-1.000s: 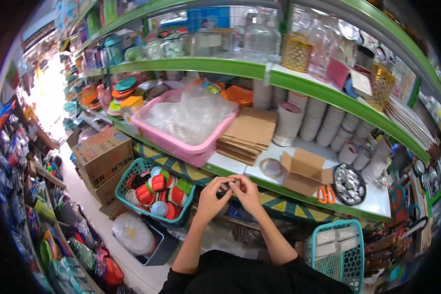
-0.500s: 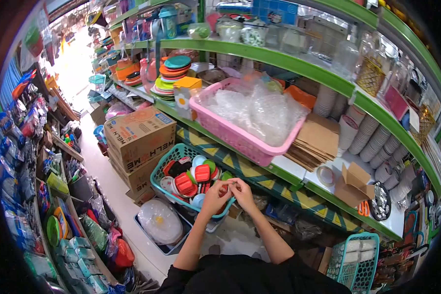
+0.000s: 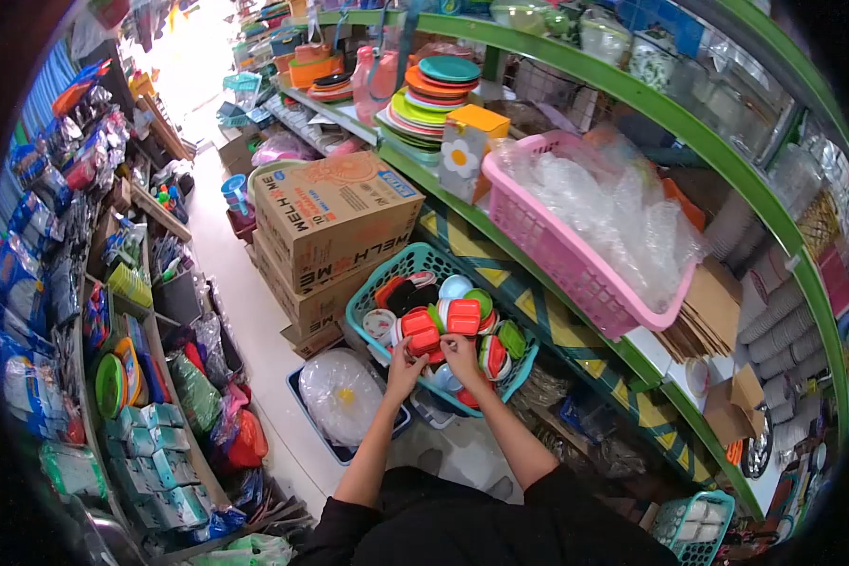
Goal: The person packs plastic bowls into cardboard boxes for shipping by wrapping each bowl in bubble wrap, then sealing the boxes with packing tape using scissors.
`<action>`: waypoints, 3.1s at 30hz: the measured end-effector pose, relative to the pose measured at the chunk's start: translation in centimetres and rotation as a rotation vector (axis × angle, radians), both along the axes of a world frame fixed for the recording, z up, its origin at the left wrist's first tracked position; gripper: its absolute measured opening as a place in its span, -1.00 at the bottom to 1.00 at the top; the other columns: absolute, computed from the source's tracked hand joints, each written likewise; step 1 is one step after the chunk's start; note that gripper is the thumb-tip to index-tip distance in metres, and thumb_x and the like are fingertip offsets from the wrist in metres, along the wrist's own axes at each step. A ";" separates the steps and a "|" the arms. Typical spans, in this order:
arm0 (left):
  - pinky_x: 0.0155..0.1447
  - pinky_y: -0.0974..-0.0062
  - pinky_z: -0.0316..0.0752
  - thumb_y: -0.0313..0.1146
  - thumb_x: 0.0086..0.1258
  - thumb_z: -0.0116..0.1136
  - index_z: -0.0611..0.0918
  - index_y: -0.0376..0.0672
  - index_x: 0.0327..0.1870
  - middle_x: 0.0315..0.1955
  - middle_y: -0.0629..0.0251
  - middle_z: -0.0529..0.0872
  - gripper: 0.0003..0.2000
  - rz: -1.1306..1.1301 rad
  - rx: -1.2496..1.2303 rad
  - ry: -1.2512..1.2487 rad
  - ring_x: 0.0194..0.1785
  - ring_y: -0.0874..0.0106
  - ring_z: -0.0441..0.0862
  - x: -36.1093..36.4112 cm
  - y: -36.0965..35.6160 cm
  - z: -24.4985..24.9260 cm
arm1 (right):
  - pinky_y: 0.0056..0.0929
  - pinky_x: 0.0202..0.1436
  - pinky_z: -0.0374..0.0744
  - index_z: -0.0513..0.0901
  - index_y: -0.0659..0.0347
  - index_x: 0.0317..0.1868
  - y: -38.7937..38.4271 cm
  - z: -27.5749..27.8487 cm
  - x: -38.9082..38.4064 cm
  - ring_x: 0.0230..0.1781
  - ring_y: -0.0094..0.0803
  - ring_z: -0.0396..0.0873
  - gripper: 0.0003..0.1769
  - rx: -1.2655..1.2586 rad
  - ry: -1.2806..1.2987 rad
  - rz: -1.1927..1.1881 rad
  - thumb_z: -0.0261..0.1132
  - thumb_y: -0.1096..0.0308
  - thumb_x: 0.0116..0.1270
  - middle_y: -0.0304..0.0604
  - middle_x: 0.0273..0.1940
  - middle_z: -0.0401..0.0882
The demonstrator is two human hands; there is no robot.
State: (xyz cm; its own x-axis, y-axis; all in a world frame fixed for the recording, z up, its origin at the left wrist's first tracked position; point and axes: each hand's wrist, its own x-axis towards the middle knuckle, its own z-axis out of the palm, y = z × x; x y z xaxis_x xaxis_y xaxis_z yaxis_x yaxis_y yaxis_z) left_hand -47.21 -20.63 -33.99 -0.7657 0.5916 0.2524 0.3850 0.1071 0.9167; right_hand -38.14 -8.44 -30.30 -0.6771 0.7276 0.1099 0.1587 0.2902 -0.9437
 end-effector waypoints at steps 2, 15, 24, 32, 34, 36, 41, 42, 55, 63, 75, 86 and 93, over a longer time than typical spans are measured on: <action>-0.02 0.56 0.44 -0.29 0.20 0.36 0.34 -0.29 0.28 0.02 0.24 0.50 -0.35 0.000 -0.026 -0.260 -0.06 0.50 0.48 -0.6 -0.7 0.1 | -0.32 -0.29 0.57 0.64 0.33 -0.17 -0.1 -0.6 -1.3 -0.40 -0.15 0.62 -0.77 0.148 -0.060 -0.053 0.25 0.35 0.22 0.08 -0.25 0.60; -0.12 0.52 0.46 -0.15 0.24 0.28 0.34 -0.41 0.28 -0.17 0.16 0.59 -0.32 -0.150 -0.057 -0.388 -0.19 0.49 0.52 -2.0 -0.8 -2.2 | -0.14 -0.29 0.56 0.62 0.28 -0.26 -0.4 -2.8 -3.7 -0.40 -0.07 0.65 -0.69 0.159 -0.399 -0.246 0.31 0.18 0.17 -0.01 -0.45 0.66; -0.27 0.54 0.43 -0.17 0.23 0.29 0.37 -0.31 0.30 -0.42 0.29 0.63 -0.34 -0.162 -0.027 -0.219 -0.39 0.53 0.52 -0.5 -1.5 0.4 | -0.28 -0.35 0.55 0.62 0.31 -0.40 0.1 -5.5 -3.1 -0.50 -0.19 0.62 -0.84 0.119 -0.218 -0.328 0.34 0.38 0.05 -0.03 -0.53 0.62; -0.33 0.68 0.35 -0.22 0.31 0.25 0.34 -0.31 0.33 -0.40 0.42 0.59 -0.38 -0.216 0.030 -0.545 -0.42 0.67 0.44 0.8 -2.5 3.4 | -0.34 -0.40 0.52 0.59 0.31 -0.40 -1.5 -1.9 -1.2 -0.55 -0.29 0.59 -0.86 0.099 -0.112 -0.356 0.33 0.42 0.06 -0.08 -0.57 0.60; -0.25 0.65 0.37 -0.29 0.33 0.23 0.33 -0.32 0.33 -0.17 0.37 0.59 -0.41 -0.232 0.158 -0.581 -0.32 0.64 0.46 1.4 -2.4 4.3 | -0.44 -0.44 0.50 0.58 0.33 -0.39 -1.5 -1.5 -0.9 -0.58 -0.43 0.55 -0.88 0.089 -0.064 -0.350 0.33 0.48 0.06 -0.13 -0.59 0.59; -0.17 0.63 0.41 -0.30 0.33 0.23 0.32 -0.32 0.33 -0.09 0.33 0.58 -0.41 -0.187 0.192 -0.571 -0.24 0.60 0.49 1.9 -2.4 5.1 | -0.47 -0.44 0.48 0.58 0.33 -0.38 -1.5 -0.4 -0.6 -0.58 -0.48 0.54 -0.90 0.068 -0.002 -0.345 0.32 0.49 0.08 -0.16 -0.58 0.59; 0.14 0.55 0.44 -0.33 0.36 0.20 0.30 -0.29 0.34 0.10 0.19 0.52 -0.43 -0.153 0.231 -0.631 0.09 0.47 0.50 3.1 -2.5 9.7 | -0.57 -0.47 0.42 0.53 0.32 -0.38 -1.9 5.9 1.8 -0.58 -0.62 0.45 -0.91 -0.132 0.263 -0.272 0.29 0.52 0.14 -0.28 -0.61 0.51; 0.21 0.49 0.40 -0.35 0.37 0.18 0.30 -0.24 0.36 0.06 0.23 0.54 -0.44 -0.146 0.291 -0.638 0.10 0.45 0.51 3.7 -2.3 11.2 | -0.65 -0.48 0.36 0.51 0.31 -0.36 -1.3 5.8 2.1 -0.57 -0.68 0.40 -0.92 -0.031 0.247 -0.275 0.27 0.55 0.17 -0.35 -0.61 0.46; -0.14 0.67 0.43 -0.42 0.44 0.07 0.28 -0.26 0.34 -0.22 0.40 0.55 -0.52 -0.385 0.443 -0.508 -0.19 0.61 0.55 11.8 3.5 23.6 | -0.74 -0.44 0.30 0.55 0.34 -0.28 1.1 21.0 14.1 -0.49 -0.79 0.33 -0.94 -0.075 0.585 -0.304 0.25 0.62 0.24 -0.42 -0.48 0.45; 0.00 0.64 0.41 -0.43 0.47 0.01 0.38 -0.32 0.20 -0.20 0.37 0.60 -0.67 -0.486 0.514 -0.455 -0.12 0.64 0.52 21.4 9.0 29.4 | -0.66 -0.19 0.44 0.57 0.41 -0.20 3.7 24.7 24.6 -0.31 -0.65 0.46 -0.91 -0.013 0.671 -0.387 0.22 0.61 0.29 -0.26 -0.31 0.56; 0.21 0.52 0.35 -0.46 0.47 0.00 0.12 -0.23 0.42 0.07 0.14 0.55 -0.45 -0.823 0.466 -0.536 0.11 0.49 0.50 35.8 15.8 31.4 | -0.76 -0.29 0.50 0.48 0.39 -0.04 5.8 27.9 40.1 -0.31 -0.69 0.52 -0.75 0.070 0.716 -0.576 0.26 0.62 0.27 -0.25 -0.25 0.55; -0.19 0.58 0.47 -0.42 0.41 0.10 0.49 -0.29 0.04 -0.32 0.26 0.64 -0.75 -0.766 0.481 -0.185 -0.29 0.58 0.58 45.0 20.5 33.1 | -0.69 -0.25 0.53 0.50 0.43 0.12 8.1 29.2 50.6 -0.29 -0.62 0.55 -0.63 0.351 0.562 -0.881 0.21 0.63 0.29 -0.21 -0.10 0.51; -0.27 0.49 0.47 -0.38 0.32 0.20 0.55 -0.31 -0.23 -0.38 0.21 0.64 -0.83 -0.736 0.427 0.100 -0.42 0.44 0.60 47.8 25.4 34.5 | -0.69 -0.33 0.52 0.60 0.47 -0.02 12.7 30.0 55.4 -0.37 -0.62 0.57 -0.71 0.362 0.461 -1.035 0.29 0.55 0.25 -0.20 -0.29 0.63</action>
